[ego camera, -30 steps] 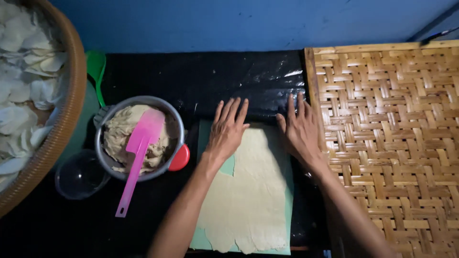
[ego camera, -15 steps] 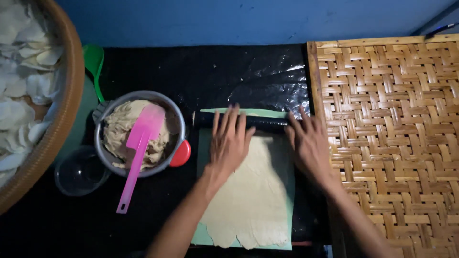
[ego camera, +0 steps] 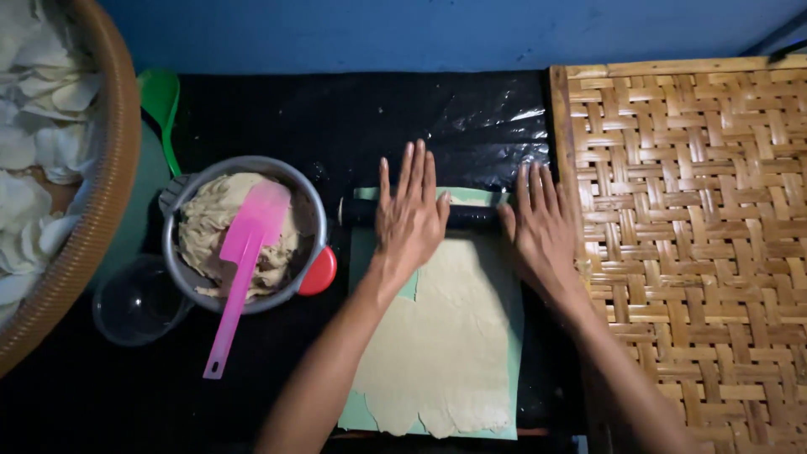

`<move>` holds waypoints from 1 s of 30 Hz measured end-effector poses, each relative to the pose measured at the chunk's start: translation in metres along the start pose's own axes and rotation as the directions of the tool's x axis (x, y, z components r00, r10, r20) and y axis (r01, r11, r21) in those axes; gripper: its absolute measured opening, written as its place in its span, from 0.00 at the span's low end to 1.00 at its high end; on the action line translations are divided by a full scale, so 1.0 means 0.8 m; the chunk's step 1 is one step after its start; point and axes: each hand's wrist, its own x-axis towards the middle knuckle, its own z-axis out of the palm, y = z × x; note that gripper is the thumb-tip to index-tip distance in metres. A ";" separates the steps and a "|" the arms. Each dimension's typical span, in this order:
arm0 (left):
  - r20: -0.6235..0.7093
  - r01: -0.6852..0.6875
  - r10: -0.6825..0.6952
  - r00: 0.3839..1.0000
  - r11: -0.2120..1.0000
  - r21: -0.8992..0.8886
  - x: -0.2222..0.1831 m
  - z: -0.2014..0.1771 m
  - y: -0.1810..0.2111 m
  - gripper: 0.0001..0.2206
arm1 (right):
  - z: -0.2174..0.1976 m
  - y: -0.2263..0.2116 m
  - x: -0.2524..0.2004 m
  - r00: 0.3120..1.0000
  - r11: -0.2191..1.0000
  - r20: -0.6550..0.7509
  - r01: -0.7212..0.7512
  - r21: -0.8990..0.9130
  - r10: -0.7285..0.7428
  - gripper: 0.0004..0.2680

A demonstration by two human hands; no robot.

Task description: Rolling out snack dough with a rolling pin and cutting it into small circular shapes.

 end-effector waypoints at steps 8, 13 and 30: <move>0.017 -0.020 0.021 1.000 0.997 -0.077 -0.084 -0.043 0.029 0.32 | -0.035 -0.036 -0.086 0.998 0.999 0.019 0.052 -0.013 -0.051 0.26; 0.074 -0.025 0.037 0.997 0.986 -0.162 -0.103 -0.054 0.031 0.33 | -0.069 -0.049 -0.089 0.997 0.999 0.070 0.041 0.018 -0.042 0.23; 0.020 -0.047 0.047 0.999 0.998 -0.037 -0.091 -0.036 0.034 0.30 | -0.016 -0.026 -0.094 0.998 1.000 0.060 -0.006 -0.025 0.007 0.25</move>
